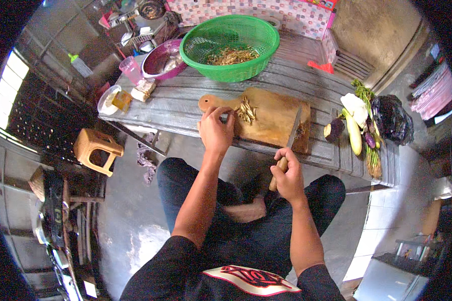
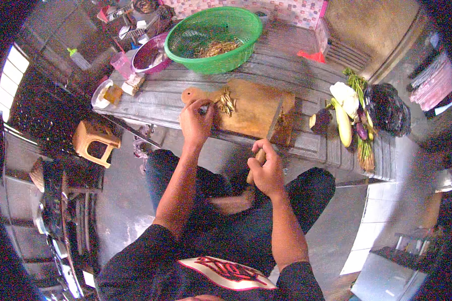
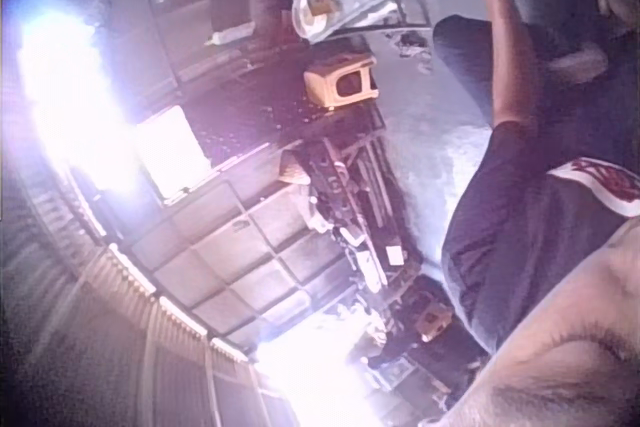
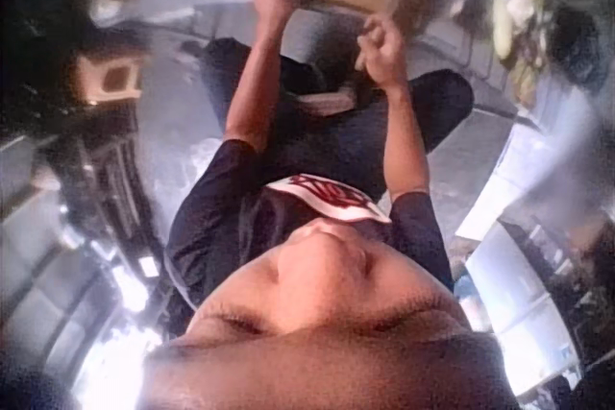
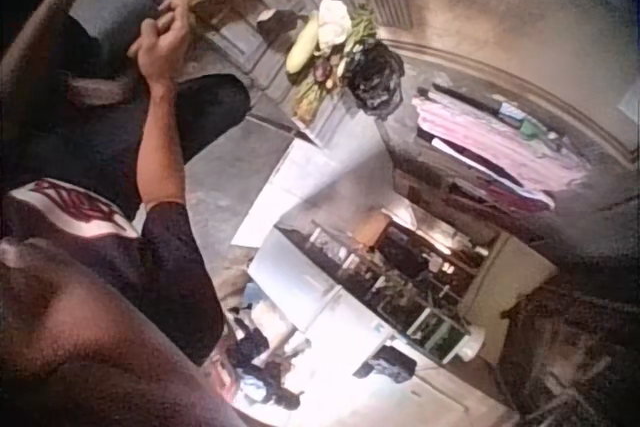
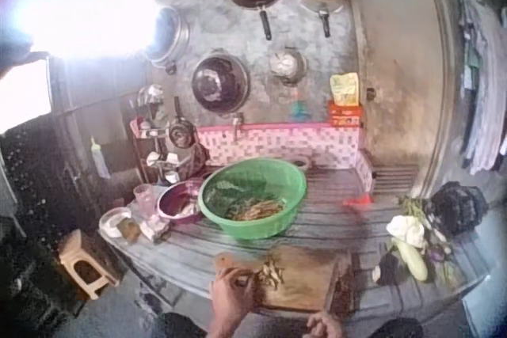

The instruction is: The person chops ginger root on a wooden cutting board using a knife, preparing pieces and setting them on the board.

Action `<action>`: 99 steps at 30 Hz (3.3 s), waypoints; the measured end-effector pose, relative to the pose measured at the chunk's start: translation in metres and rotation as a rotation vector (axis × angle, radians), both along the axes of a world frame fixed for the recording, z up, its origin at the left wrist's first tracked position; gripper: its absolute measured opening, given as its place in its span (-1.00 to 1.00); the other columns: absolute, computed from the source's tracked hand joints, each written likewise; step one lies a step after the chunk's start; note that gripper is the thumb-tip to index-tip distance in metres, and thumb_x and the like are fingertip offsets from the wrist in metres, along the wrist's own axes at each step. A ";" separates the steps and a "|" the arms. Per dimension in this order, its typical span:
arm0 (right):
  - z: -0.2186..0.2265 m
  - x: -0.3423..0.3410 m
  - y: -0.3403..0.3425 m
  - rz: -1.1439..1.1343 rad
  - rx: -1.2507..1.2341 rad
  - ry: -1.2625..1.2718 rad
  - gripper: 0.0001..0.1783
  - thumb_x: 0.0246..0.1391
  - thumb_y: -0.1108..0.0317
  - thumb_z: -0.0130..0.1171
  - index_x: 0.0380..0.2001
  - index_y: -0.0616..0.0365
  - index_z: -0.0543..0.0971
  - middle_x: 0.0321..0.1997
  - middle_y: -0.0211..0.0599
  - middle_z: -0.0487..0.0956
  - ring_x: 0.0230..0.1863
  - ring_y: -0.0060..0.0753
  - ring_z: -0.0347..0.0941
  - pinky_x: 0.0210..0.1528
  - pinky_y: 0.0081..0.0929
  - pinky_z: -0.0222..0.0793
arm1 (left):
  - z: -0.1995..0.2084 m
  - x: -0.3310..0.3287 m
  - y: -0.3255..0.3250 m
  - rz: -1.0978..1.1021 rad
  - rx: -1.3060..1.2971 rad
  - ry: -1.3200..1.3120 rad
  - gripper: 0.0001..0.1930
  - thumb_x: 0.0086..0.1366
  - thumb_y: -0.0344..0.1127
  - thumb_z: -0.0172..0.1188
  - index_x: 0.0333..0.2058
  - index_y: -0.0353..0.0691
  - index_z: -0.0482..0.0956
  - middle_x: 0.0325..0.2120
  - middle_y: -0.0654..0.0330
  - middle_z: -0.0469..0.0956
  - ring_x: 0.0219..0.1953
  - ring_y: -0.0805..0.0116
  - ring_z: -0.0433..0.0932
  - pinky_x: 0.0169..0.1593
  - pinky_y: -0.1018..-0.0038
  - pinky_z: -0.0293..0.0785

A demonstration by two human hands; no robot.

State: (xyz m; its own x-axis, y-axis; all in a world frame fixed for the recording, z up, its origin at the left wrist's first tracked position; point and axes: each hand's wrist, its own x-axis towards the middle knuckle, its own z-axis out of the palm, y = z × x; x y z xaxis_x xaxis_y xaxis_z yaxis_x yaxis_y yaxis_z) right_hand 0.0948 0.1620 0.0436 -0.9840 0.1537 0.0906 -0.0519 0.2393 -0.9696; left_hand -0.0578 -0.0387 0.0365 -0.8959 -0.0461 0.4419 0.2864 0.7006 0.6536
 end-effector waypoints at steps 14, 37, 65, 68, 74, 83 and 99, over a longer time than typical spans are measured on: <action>0.008 0.000 0.002 -0.006 0.123 0.006 -0.72 0.02 0.47 0.25 -0.19 0.08 0.45 -0.63 -0.31 0.40 -0.60 -0.36 0.41 -0.45 -0.32 0.33 | 0.005 0.026 0.037 -0.249 0.442 -0.026 -0.91 0.39 -0.44 0.30 -0.18 -0.32 0.67 -0.41 0.02 0.65 -0.32 0.17 0.64 -0.18 0.34 0.51; 0.016 0.000 -0.007 0.105 0.004 -0.098 -0.72 -0.01 0.47 0.26 -0.21 0.11 0.45 -0.48 -0.34 0.31 -0.44 -0.51 0.27 -0.33 -0.40 0.26 | 0.009 0.037 0.028 -0.385 0.025 0.054 -0.76 0.17 -0.48 0.43 -0.16 -0.13 0.76 -0.08 0.19 0.68 -0.01 0.05 0.51 0.12 0.20 0.39; 0.001 -0.002 -0.010 0.158 -0.044 -0.033 -0.73 0.00 0.49 0.24 -0.22 0.12 0.43 -0.32 -0.49 0.33 -0.30 -0.59 0.25 -0.21 -0.51 0.26 | 0.003 0.041 0.030 -0.415 -0.011 0.092 -0.77 0.16 -0.48 0.39 -0.20 -0.06 0.77 -0.05 0.25 0.62 0.04 0.05 0.43 0.19 0.12 0.30; 0.001 -0.002 -0.010 0.161 -0.048 -0.055 -0.73 0.01 0.49 0.24 -0.21 0.13 0.42 -0.31 -0.49 0.34 -0.29 -0.58 0.25 -0.20 -0.51 0.27 | 0.005 0.042 0.031 -0.416 -0.003 0.075 -0.79 0.17 -0.44 0.39 -0.21 -0.05 0.77 -0.05 0.24 0.62 0.05 0.05 0.42 0.20 0.13 0.29; 0.002 -0.001 -0.008 0.174 -0.144 -0.149 -0.74 0.01 0.48 0.24 -0.23 0.11 0.42 -0.32 -0.52 0.31 -0.29 -0.64 0.22 -0.20 -0.56 0.25 | 0.009 0.046 0.040 -0.337 -0.033 0.075 -0.81 0.19 -0.37 0.45 -0.20 -0.09 0.75 -0.09 0.21 0.67 0.01 0.05 0.48 0.16 0.17 0.35; 0.005 -0.009 -0.006 0.173 -0.158 -0.087 -0.75 -0.03 0.49 0.22 -0.25 0.09 0.42 -0.33 -0.51 0.34 -0.28 -0.58 0.27 -0.14 -0.51 0.30 | 0.006 0.046 0.043 -0.248 0.013 0.094 -0.77 0.15 -0.35 0.48 -0.18 -0.08 0.75 -0.09 0.22 0.66 0.03 0.05 0.47 0.17 0.11 0.35; 0.035 -0.013 -0.021 0.094 -0.242 -0.255 -0.77 -0.04 0.51 0.22 -0.30 0.09 0.41 -0.39 -0.53 0.32 -0.30 -0.60 0.27 -0.22 -0.49 0.27 | 0.004 0.045 0.038 -0.299 -0.072 0.098 -0.82 0.14 -0.27 0.44 -0.25 0.10 0.77 -0.01 0.36 0.59 0.03 0.05 0.43 0.08 0.11 0.29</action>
State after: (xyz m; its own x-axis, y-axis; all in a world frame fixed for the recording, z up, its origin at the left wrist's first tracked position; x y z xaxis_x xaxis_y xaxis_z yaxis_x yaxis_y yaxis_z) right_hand 0.0815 0.1408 0.0788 -0.9811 0.0485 -0.1873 0.1878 0.0066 -0.9822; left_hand -0.0130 -0.0003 0.0405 -0.8178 0.2471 0.5197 0.5458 0.6193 0.5644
